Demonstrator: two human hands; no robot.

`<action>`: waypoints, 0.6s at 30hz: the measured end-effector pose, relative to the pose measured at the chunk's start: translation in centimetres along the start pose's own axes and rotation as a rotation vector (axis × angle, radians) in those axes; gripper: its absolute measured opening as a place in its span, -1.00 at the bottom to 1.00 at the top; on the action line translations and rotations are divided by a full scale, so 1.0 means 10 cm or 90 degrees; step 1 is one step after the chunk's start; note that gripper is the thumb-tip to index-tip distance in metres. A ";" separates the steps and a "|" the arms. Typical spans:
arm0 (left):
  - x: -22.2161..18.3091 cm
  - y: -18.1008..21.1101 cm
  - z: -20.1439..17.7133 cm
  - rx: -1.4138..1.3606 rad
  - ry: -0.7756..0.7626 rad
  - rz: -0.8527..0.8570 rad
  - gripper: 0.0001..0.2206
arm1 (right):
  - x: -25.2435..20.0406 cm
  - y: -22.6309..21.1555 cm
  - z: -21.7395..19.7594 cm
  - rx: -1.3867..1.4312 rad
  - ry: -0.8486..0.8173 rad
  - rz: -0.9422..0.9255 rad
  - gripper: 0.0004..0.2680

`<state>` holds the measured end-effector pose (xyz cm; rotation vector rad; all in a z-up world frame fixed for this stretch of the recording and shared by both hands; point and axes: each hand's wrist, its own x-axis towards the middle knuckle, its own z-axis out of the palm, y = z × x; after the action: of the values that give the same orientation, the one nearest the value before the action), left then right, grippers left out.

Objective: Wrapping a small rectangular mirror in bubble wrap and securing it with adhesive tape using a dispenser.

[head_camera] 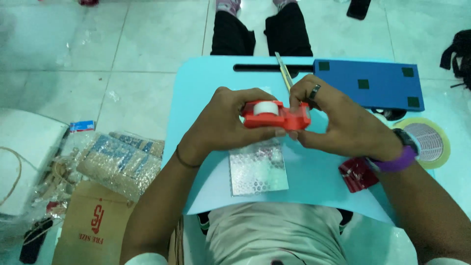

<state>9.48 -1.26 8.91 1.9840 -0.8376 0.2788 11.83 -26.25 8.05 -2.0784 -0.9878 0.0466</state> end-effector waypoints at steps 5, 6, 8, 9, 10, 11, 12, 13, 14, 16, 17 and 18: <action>0.18 0.62 -0.28 0.118 -0.039 0.091 -0.66 | 0.06 -0.27 -0.31 0.007 -0.010 -0.008 -0.81; 0.21 0.69 -0.32 0.119 -0.040 0.092 -0.66 | 0.08 -0.37 -0.37 0.008 -0.009 -0.009 -0.81; 0.25 0.82 -0.39 0.213 -0.034 0.141 -0.56 | 0.09 -0.55 -0.47 0.087 0.030 -0.017 -0.84; 0.27 0.85 -0.40 0.213 -0.036 0.142 -0.56 | 0.08 -0.60 -0.50 0.088 0.032 -0.016 -0.84; 0.29 0.89 -0.42 0.202 -0.032 0.153 -0.57 | 0.08 -0.66 -0.53 0.085 0.052 -0.024 -0.85; 0.32 0.92 -0.44 0.191 -0.028 0.164 -0.57 | 0.08 -0.71 -0.56 0.083 0.072 -0.032 -0.86; 0.34 0.94 -0.45 0.192 -0.030 0.164 -0.57 | 0.08 -0.71 -0.61 0.084 0.073 -0.032 -0.86; 0.36 0.96 -0.46 0.185 -0.029 0.177 -0.58 | 0.09 -0.71 -0.66 0.039 0.063 -0.051 -0.88; 0.38 0.98 -0.47 0.177 -0.028 0.189 -0.59 | 0.09 -0.71 -0.70 -0.005 0.052 -0.068 -0.89; 0.38 0.98 -0.48 0.229 -0.022 0.174 -0.58 | 0.10 -0.76 -0.73 -0.016 0.065 -0.068 -0.87; 0.39 0.98 -0.48 0.280 -0.015 0.160 -0.57 | 0.10 -0.77 -0.75 -0.030 0.078 -0.067 -0.86; 0.40 1.00 -0.50 0.279 -0.015 0.157 -0.57 | 0.12 -0.76 -0.76 -0.028 0.076 -0.066 -0.86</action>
<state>6.58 -2.22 20.39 2.2863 -1.1116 0.6265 10.57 -27.74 18.70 -2.0409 -1.0292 -0.1527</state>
